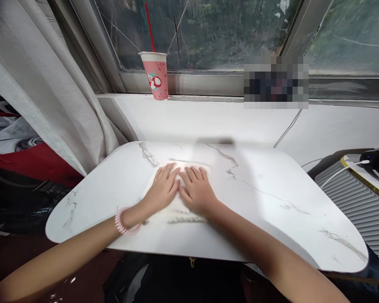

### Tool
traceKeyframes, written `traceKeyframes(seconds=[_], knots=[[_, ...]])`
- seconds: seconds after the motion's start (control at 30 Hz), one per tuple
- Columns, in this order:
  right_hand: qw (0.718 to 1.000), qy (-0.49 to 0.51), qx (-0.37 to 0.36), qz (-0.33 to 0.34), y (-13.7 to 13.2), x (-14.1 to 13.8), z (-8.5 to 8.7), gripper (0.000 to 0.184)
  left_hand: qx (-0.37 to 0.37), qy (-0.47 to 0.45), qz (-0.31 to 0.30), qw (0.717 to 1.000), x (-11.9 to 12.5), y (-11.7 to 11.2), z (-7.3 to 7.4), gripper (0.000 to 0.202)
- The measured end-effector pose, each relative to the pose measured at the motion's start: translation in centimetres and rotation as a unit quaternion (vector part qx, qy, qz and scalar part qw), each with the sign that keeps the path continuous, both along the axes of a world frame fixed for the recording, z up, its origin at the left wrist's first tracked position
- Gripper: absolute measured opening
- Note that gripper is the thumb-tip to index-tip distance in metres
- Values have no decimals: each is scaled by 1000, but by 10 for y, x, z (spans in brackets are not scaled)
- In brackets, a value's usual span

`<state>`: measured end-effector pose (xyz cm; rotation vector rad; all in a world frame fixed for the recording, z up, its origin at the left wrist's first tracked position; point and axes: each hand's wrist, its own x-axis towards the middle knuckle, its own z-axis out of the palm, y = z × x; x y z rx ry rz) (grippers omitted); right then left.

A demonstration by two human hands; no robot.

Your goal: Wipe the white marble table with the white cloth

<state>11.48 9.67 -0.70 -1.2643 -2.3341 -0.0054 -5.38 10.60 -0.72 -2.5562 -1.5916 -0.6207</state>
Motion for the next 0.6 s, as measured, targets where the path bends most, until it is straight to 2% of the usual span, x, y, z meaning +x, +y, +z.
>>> traceKeyframes(seconds=[0.07,0.13,0.2,0.27,0.43,0.6], knots=[[1000,-3,-3,23,-24,7,2,44,-25,18,-29,999,-2,-29,-1,49],[999,-7,-10,46,-44,14,5,45,-17,36,-49,998,-2,-52,-1,52],[998,-9,-16,62,-56,22,7,46,10,56,-58,997,-1,-66,0,54],[997,-10,-21,72,-63,29,9,47,30,76,-74,994,2,-71,2,55],[997,-16,-28,72,-56,51,10,53,12,83,-155,984,17,-54,7,56],[998,-25,-32,57,-21,75,6,50,-43,31,-171,984,40,-13,5,56]])
